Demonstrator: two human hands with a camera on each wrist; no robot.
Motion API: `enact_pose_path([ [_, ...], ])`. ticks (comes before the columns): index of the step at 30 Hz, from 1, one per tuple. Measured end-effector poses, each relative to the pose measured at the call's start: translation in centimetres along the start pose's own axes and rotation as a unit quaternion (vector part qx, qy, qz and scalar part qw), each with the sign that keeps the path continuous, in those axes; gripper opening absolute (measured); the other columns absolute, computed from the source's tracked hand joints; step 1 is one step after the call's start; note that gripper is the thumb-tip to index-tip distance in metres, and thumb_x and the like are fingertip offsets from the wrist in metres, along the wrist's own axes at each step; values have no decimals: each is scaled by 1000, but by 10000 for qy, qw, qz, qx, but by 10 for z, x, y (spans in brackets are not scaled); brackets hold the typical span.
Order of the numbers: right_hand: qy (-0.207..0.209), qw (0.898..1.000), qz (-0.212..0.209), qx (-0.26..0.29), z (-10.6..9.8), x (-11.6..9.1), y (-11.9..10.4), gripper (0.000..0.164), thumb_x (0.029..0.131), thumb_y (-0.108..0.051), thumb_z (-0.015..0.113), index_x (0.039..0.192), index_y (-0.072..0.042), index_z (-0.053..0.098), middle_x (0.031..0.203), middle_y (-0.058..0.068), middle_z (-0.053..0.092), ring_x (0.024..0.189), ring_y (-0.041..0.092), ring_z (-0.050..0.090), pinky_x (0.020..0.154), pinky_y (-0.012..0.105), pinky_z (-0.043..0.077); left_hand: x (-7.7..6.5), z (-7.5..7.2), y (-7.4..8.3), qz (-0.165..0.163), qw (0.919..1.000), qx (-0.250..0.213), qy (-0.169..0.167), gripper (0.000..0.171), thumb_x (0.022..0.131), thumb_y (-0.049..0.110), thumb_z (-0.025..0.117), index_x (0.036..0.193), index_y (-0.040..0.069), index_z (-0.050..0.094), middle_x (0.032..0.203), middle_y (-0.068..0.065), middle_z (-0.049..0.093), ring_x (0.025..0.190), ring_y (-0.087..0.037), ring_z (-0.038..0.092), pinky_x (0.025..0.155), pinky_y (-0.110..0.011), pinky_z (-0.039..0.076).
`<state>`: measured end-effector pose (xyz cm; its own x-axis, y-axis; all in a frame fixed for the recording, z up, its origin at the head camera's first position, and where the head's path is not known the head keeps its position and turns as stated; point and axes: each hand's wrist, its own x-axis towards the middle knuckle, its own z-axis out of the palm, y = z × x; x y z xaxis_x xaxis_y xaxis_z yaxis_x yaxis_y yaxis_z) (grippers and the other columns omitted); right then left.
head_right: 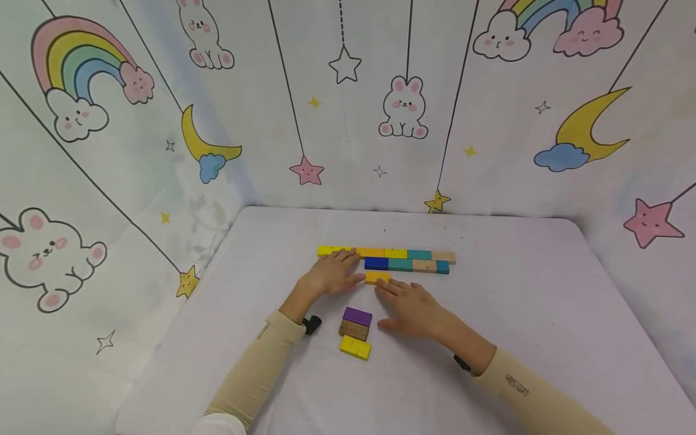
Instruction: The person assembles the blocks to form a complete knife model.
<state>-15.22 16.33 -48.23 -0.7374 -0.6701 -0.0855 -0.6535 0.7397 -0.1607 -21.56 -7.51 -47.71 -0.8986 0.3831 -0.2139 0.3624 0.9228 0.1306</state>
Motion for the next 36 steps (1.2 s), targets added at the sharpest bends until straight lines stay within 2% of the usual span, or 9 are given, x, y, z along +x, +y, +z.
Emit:
enact_pose_path([
  [14,-126,9997,134,-144,0,9,0,83,94,-56,72,158,-9,46,165,12,41,150,37,40,113,65,41,3,2,-1,-19,10000,4,-51,73,107,63,40,165,20,34,173,-2,24,158,-28,25,126,-57,25],
  [23,-130,9997,90,-168,0,14,2,84,94,-57,71,158,-9,46,165,12,41,150,38,39,113,65,41,9,5,-2,-88,9996,33,-253,72,107,64,38,166,21,32,174,0,20,159,-27,22,127,-57,22],
  [36,-167,9997,103,-115,-1,13,2,83,95,-55,72,158,-8,45,166,12,40,152,37,37,115,65,39,1,1,0,29,10000,78,-44,72,107,63,39,164,20,36,173,-2,26,157,-28,27,124,-58,28],
])
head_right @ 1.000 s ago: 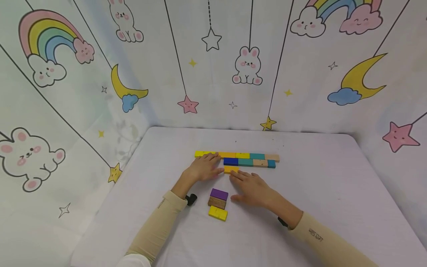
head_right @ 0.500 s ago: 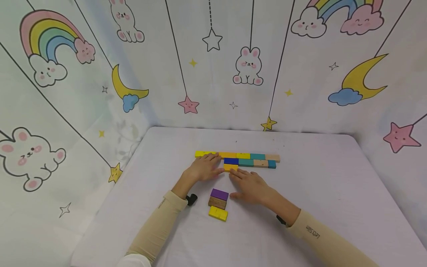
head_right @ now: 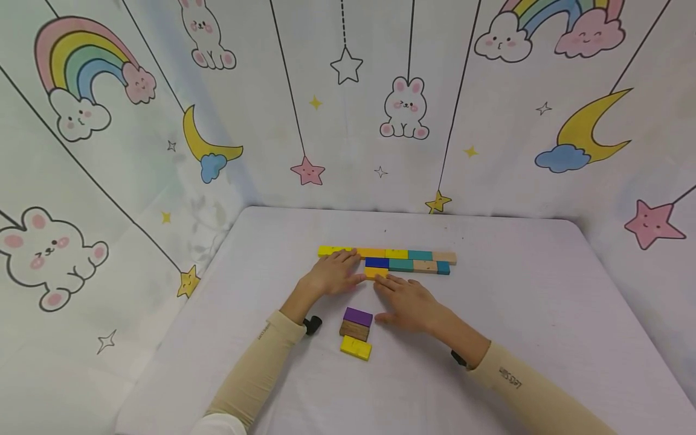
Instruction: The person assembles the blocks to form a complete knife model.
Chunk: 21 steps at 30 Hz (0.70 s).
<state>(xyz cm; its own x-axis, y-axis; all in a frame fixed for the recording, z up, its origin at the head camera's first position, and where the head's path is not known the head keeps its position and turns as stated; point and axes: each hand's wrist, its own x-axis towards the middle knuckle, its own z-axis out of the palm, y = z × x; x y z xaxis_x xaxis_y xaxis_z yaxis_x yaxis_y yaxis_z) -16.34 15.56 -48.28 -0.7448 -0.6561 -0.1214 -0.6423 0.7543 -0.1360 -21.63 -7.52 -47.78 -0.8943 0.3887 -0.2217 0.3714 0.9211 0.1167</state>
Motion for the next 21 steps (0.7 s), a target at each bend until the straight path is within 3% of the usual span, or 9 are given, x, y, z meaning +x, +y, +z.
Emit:
enact_pose_path([
  [21,109,9999,-7,-28,0,-4,-2,82,95,-55,72,158,-9,47,166,11,38,152,37,36,115,63,40,1,2,0,47,9999,125,64,74,107,64,38,165,18,34,172,-3,26,157,-28,29,124,-55,30],
])
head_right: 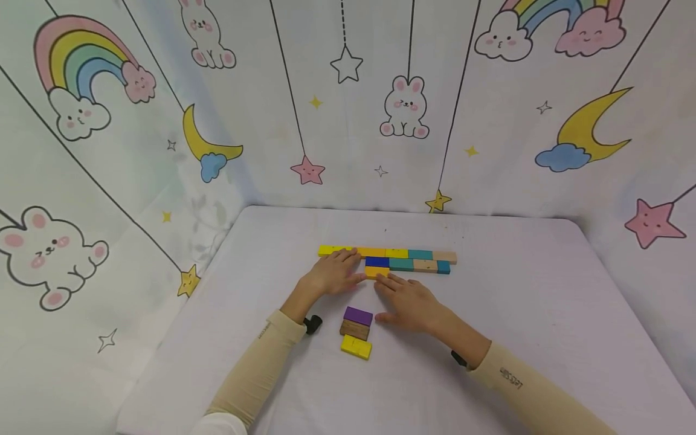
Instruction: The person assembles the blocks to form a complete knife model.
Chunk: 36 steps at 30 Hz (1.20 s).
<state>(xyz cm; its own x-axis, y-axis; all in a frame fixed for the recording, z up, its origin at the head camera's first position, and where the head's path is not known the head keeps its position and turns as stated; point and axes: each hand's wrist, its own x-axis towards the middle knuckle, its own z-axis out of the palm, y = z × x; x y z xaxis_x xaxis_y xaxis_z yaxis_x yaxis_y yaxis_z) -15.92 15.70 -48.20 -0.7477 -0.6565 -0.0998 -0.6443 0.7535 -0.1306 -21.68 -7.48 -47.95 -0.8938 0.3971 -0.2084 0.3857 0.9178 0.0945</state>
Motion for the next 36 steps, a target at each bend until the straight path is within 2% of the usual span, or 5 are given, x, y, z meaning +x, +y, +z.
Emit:
enact_pose_path([
  [11,30,10000,-55,5,7,3,4,81,95,-55,72,157,-10,47,168,10,36,154,36,33,117,60,38,-1,-2,1,-7,10000,-42,-22,72,108,62,39,164,17,35,172,-4,27,157,-28,29,124,-55,30],
  [24,100,9999,-77,101,4,1,2,80,95,-56,71,156,-10,48,167,13,36,155,37,31,119,61,36,0,-3,1,57,10000,-62,5,71,108,61,40,163,17,37,172,-4,28,156,-28,29,125,-53,29],
  [29,119,9992,-153,336,-2,-4,-6,81,94,-54,73,157,-10,47,166,13,38,153,37,34,119,61,35,0,-3,0,56,9999,-77,-61,71,108,61,38,164,18,36,172,-3,27,157,-28,28,126,-52,28],
  [36,-244,9944,-513,889,-7,-12,-24,77,97,-56,68,158,-15,47,165,4,41,151,29,40,121,57,35,-2,-4,0,88,9999,-123,-51,69,109,59,40,163,16,37,172,-4,27,157,-28,27,127,-49,26],
])
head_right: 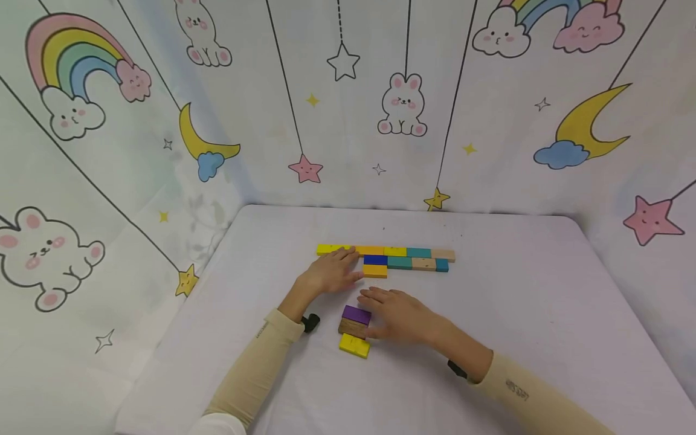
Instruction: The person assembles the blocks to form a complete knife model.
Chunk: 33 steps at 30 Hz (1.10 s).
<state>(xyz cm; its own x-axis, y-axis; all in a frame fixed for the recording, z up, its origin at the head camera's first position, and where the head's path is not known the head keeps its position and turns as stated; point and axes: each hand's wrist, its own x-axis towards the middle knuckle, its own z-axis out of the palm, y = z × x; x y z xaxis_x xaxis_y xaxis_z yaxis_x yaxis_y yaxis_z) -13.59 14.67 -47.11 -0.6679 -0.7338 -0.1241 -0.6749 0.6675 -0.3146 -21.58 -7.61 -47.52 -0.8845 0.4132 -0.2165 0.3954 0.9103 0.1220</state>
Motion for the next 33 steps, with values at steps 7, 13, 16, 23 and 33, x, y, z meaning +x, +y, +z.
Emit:
enact_pose_path([
  [7,-348,9989,-317,19,6,-4,-12,79,98,-60,65,160,-16,45,165,-1,42,152,24,38,122,55,33,0,1,-1,32,9999,-110,-9,70,109,58,41,163,15,36,172,-5,26,158,-29,26,128,-47,23],
  [13,-280,9983,-400,-325,10,-4,-13,79,99,-62,61,159,-14,45,165,0,42,154,29,34,122,59,31,1,4,-1,12,9999,-95,-33,73,108,59,40,165,14,33,173,-5,24,158,-28,24,129,-46,22],
  [16,-264,9982,-378,-383,10,-4,-14,79,98,-63,61,159,-14,46,165,0,42,154,30,36,122,60,32,1,5,-1,-8,10000,-73,-20,74,108,60,40,165,14,32,173,-5,24,158,-28,24,129,-45,22],
  [23,-364,9987,-260,-264,7,-5,-15,80,98,-62,62,159,-13,46,165,1,42,152,30,39,120,60,34,1,3,0,-44,10000,15,-7,74,108,61,39,165,14,31,173,-5,23,158,-28,24,129,-44,21],
  [33,-438,9990,-60,-120,6,-9,-12,79,98,-62,62,159,-15,45,165,-1,42,152,28,39,120,57,36,1,2,2,-80,10000,-1,-33,76,107,62,42,165,15,31,173,-5,23,159,-27,24,129,-44,21],
])
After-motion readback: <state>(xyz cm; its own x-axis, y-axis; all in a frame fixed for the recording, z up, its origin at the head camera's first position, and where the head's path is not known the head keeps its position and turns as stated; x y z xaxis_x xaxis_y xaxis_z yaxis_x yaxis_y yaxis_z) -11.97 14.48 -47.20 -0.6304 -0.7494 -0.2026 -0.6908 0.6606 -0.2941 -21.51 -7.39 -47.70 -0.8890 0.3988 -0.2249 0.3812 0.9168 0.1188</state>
